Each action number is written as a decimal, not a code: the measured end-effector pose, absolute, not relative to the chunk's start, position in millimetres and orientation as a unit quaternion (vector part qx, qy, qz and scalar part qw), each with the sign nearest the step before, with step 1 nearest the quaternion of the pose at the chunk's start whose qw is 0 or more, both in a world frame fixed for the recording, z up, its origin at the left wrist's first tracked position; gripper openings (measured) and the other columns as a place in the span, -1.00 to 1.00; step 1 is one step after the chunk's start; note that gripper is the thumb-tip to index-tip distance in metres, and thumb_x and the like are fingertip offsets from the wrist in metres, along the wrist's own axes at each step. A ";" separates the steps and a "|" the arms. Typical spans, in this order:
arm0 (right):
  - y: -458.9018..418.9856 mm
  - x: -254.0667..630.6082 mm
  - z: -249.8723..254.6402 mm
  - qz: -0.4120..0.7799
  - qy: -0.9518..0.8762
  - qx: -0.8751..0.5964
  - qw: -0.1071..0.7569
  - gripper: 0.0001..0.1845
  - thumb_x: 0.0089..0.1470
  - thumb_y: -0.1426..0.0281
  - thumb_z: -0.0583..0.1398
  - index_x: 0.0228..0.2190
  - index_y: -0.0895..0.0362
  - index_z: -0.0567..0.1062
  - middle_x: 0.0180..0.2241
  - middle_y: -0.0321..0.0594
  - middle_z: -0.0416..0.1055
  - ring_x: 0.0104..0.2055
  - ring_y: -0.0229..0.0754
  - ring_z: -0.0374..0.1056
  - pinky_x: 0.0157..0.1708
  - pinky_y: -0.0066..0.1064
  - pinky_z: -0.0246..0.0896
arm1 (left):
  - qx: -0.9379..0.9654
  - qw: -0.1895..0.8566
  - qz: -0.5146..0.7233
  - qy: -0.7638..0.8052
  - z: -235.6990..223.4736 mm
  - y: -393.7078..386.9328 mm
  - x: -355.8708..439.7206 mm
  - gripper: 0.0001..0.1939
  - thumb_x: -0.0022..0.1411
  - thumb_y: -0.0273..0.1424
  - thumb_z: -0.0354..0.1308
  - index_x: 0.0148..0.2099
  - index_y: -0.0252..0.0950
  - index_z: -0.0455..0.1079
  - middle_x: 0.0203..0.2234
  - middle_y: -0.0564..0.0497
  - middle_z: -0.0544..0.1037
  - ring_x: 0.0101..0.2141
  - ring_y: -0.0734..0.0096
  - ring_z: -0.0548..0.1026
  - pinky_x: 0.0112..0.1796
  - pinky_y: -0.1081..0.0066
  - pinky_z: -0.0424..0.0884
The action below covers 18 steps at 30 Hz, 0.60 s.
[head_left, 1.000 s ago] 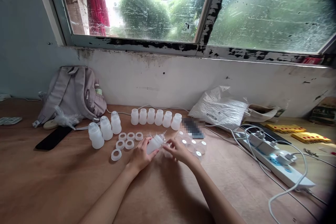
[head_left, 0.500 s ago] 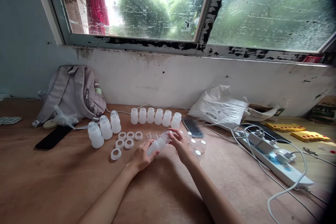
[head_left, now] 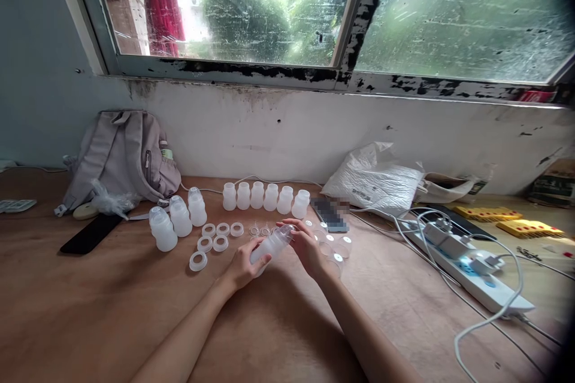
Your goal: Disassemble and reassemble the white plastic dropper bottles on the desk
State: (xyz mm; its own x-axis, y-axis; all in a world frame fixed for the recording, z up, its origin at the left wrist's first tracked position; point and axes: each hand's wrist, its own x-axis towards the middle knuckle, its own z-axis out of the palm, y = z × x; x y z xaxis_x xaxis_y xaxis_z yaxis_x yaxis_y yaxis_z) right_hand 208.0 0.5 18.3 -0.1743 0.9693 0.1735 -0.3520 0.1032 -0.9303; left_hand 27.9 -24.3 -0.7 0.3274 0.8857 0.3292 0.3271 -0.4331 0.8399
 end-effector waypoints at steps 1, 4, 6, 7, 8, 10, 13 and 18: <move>0.1 207.5 18.5 0.587 -0.490 -0.316 0.561 -0.77 -0.09 0.42 0.09 -0.31 0.07 0.40 -0.22 -0.20 0.41 -0.18 -0.11 0.28 -0.17 -0.28 0.12 | 0.737 0.348 0.412 0.408 -0.3 -24.6 27.9 -0.62 0.12 -0.19 0.01 -0.07 -0.31 0.28 -0.28 -0.04 0.47 -0.30 0.31 0.41 -0.28 0.44 0.28; -2.4 204.9 18.6 0.575 -0.492 -0.318 0.571 -0.79 -0.09 0.43 0.08 -0.32 0.06 0.39 -0.24 -0.22 0.41 -0.19 -0.13 0.27 -0.22 -0.32 0.13 | 0.721 0.376 0.418 0.405 0.1 -26.0 29.2 -0.63 0.14 -0.19 -0.02 -0.08 -0.31 0.29 -0.30 -0.03 0.47 -0.31 0.32 0.41 -0.29 0.44 0.28; -5.4 202.0 17.4 0.560 -0.493 -0.322 0.582 -0.80 -0.08 0.44 0.06 -0.34 0.06 0.39 -0.24 -0.23 0.41 -0.19 -0.14 0.26 -0.26 -0.35 0.14 | 0.712 0.389 0.423 0.403 -0.7 -27.3 30.3 -0.64 0.15 -0.19 -0.04 -0.10 -0.32 0.30 -0.30 -0.03 0.47 -0.31 0.32 0.41 -0.30 0.45 0.28; -7.1 200.1 16.5 0.550 -0.494 -0.325 0.589 -0.80 -0.09 0.44 0.06 -0.35 0.06 0.39 -0.24 -0.23 0.41 -0.20 -0.14 0.26 -0.28 -0.36 0.14 | 0.710 0.390 0.425 0.403 -1.3 -28.0 30.6 -0.64 0.15 -0.19 -0.04 -0.11 -0.32 0.30 -0.31 -0.03 0.47 -0.31 0.32 0.41 -0.31 0.45 0.28; -8.8 198.1 15.6 0.540 -0.496 -0.329 0.595 -0.80 -0.09 0.44 0.06 -0.35 0.06 0.40 -0.25 -0.23 0.41 -0.20 -0.14 0.27 -0.29 -0.36 0.14 | 0.711 0.389 0.425 0.404 -2.0 -28.6 30.8 -0.64 0.15 -0.19 -0.04 -0.11 -0.32 0.30 -0.32 -0.03 0.47 -0.33 0.32 0.41 -0.32 0.45 0.28; -11.7 193.5 14.3 0.528 -0.501 -0.334 0.599 -0.79 -0.11 0.43 0.06 -0.36 0.07 0.41 -0.24 -0.23 0.42 -0.21 -0.13 0.28 -0.30 -0.36 0.15 | 0.716 0.378 0.425 0.404 -3.2 -29.9 30.4 -0.64 0.14 -0.19 -0.02 -0.12 -0.33 0.30 -0.35 -0.03 0.47 -0.36 0.33 0.41 -0.35 0.45 0.28; -13.1 186.2 14.8 0.532 -0.509 -0.333 0.589 -0.78 -0.11 0.40 0.06 -0.34 0.07 0.43 -0.22 -0.21 0.41 -0.19 -0.09 0.28 -0.29 -0.34 0.16 | 0.724 0.355 0.430 0.407 -3.1 -31.6 29.1 -0.64 0.12 -0.20 0.00 -0.11 -0.34 0.29 -0.35 -0.04 0.47 -0.39 0.34 0.41 -0.37 0.44 0.29; -10.4 177.8 15.9 0.546 -0.497 -0.332 0.588 -0.73 -0.10 0.34 0.08 -0.28 0.07 0.43 -0.13 -0.16 0.37 -0.09 -0.03 0.24 -0.22 -0.28 0.18 | 0.722 0.314 0.448 0.423 -1.1 -33.7 29.1 -0.65 0.13 -0.22 -0.02 -0.10 -0.33 0.26 -0.30 -0.07 0.47 -0.34 0.30 0.43 -0.32 0.42 0.32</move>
State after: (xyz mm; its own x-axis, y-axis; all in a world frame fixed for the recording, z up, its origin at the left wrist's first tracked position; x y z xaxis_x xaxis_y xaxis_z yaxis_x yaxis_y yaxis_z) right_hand 177.8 -10.4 15.9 -0.0893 0.9712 0.2210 -0.3120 0.1835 -0.9322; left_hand 29.1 -33.7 -1.1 0.2405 0.8919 0.3829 0.3294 -0.4461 0.8321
